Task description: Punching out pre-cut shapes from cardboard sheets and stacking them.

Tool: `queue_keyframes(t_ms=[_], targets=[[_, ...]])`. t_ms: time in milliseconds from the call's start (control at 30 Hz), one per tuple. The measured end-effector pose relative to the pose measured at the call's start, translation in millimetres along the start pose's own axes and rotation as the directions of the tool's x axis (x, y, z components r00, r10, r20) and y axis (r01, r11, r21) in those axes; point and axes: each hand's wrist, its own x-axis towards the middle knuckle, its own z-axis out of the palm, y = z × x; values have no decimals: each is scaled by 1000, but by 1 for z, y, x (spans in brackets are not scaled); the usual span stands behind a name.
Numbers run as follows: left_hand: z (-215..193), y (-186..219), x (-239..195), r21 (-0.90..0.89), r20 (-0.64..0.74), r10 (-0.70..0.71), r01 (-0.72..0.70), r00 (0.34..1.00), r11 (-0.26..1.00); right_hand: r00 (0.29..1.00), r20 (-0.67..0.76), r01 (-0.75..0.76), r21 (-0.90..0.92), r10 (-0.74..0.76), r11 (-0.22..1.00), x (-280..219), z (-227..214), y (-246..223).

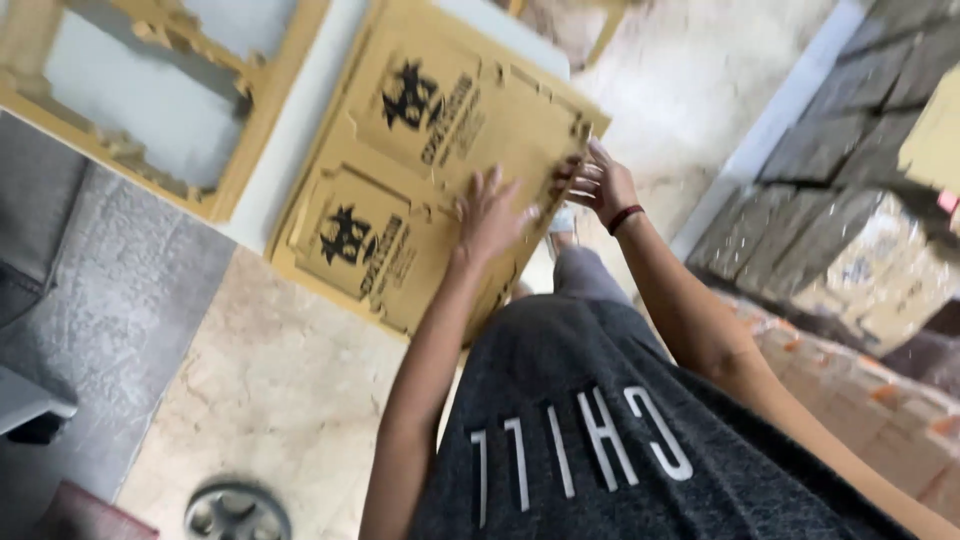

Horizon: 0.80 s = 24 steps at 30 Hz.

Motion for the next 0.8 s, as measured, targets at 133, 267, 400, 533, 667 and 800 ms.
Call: queue_keyframes(t_ms=[133,267,400,533,667,800], targets=[[3,48,-9,-76,-83,34,-41,996,996,993,-3,114,-66,-114,991,11,-10,-47],[62,68,69,-259,-307,45,-129,951,957,904,311,403,-385,-294,830,-9,0,-98],[22,75,48,-524,-152,-111,15,982,851,859,352,484,-320,-373,814,-6,-26,-92],[-36,90,11,-593,-40,-82,43,996,804,960,93,-252,-129,265,959,14,-46,-54],[-42,88,4,-605,-97,-75,1,992,796,803,287,-483,-199,522,852,35,-46,-38],[-50,100,-9,-619,-116,-120,23,986,785,800,299,-502,-143,521,853,36,-52,-34]])
